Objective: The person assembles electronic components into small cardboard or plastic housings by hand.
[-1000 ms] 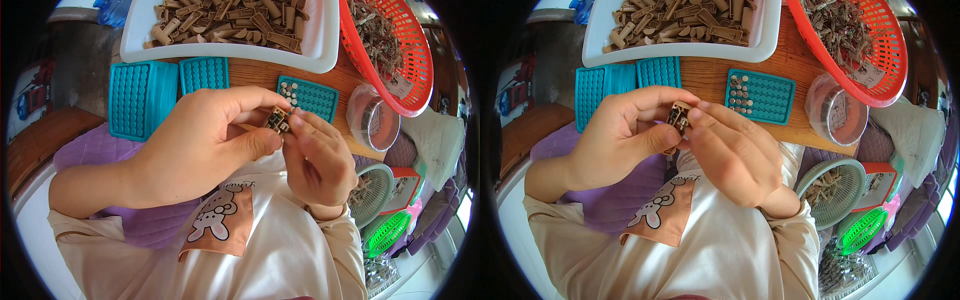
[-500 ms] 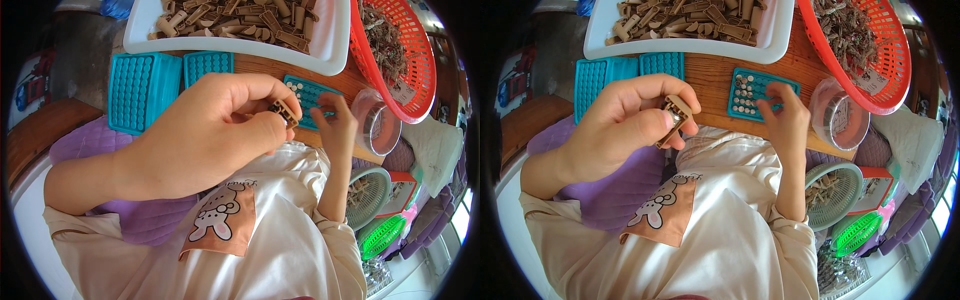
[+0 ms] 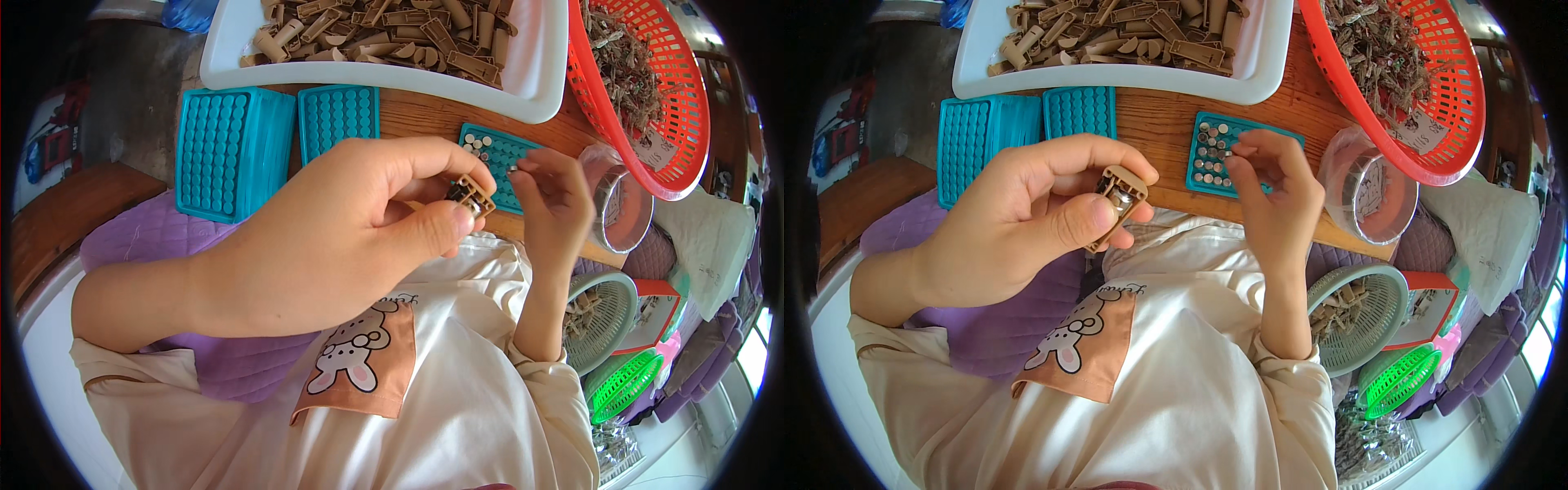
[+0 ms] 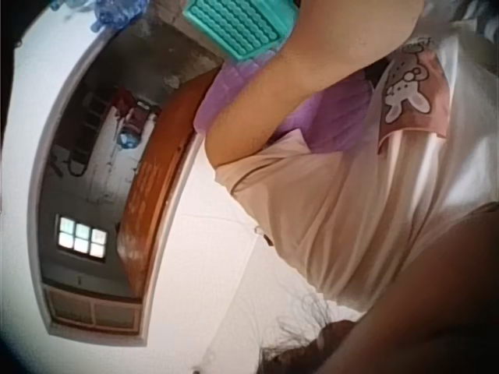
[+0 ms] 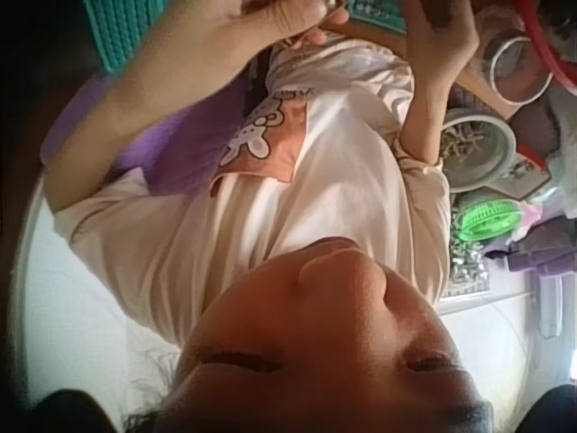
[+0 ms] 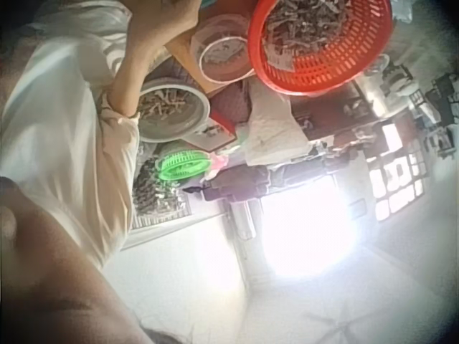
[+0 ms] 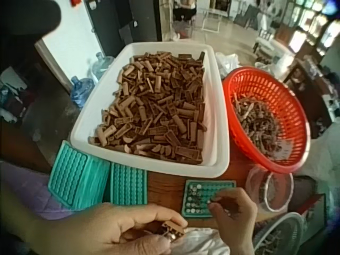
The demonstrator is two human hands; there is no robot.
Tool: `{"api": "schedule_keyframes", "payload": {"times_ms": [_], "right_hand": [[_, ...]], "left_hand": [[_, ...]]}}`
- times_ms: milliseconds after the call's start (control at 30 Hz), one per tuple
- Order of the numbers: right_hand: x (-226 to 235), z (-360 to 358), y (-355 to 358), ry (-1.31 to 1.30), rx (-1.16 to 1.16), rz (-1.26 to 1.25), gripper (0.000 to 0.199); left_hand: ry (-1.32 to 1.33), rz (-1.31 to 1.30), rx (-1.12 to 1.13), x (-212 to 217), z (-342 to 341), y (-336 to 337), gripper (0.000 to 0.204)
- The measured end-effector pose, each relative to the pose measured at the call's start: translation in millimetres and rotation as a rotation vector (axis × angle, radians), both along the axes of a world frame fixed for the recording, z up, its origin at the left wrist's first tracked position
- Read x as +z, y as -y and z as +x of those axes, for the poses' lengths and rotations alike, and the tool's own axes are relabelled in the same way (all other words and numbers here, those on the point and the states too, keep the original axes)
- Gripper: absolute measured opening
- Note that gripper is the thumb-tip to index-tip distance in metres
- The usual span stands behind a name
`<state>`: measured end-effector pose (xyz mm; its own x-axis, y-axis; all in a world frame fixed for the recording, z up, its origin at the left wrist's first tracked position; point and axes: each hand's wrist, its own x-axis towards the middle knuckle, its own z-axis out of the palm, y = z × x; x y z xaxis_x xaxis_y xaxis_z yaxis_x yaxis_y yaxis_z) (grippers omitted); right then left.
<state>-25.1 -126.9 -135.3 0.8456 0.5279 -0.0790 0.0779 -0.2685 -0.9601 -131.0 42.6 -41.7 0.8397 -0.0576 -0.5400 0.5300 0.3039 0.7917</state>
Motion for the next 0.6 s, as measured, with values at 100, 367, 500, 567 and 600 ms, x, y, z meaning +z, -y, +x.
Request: {"api": "schedule_keyframes", "payload": {"times_ms": [100, 367, 500, 567, 600], "right_hand": [[37, -21, -13, 0.018, -0.086, 0.319, 0.019], [35, -38, -19, 0.507, 0.158, 0.472, 0.035], [33, -41, -21, 0.577, 0.178, 0.456, 0.038], [33, -41, -21, 0.585, 0.199, 0.444, 0.039], [33, -43, -19, 0.535, 0.218, 0.456, 0.037]], "left_hand": [[-0.008, 0.050, -0.036, 1, -1, 0, 0.028], [0.065, 0.112, -0.038, 6, -2, 1, 0.030], [-0.011, 0.193, -0.111, 9, 0, -1, 0.030], [-0.030, 0.207, -0.117, 11, 1, -2, 0.030], [-0.043, 0.198, -0.123, 12, 2, -2, 0.029]]}}
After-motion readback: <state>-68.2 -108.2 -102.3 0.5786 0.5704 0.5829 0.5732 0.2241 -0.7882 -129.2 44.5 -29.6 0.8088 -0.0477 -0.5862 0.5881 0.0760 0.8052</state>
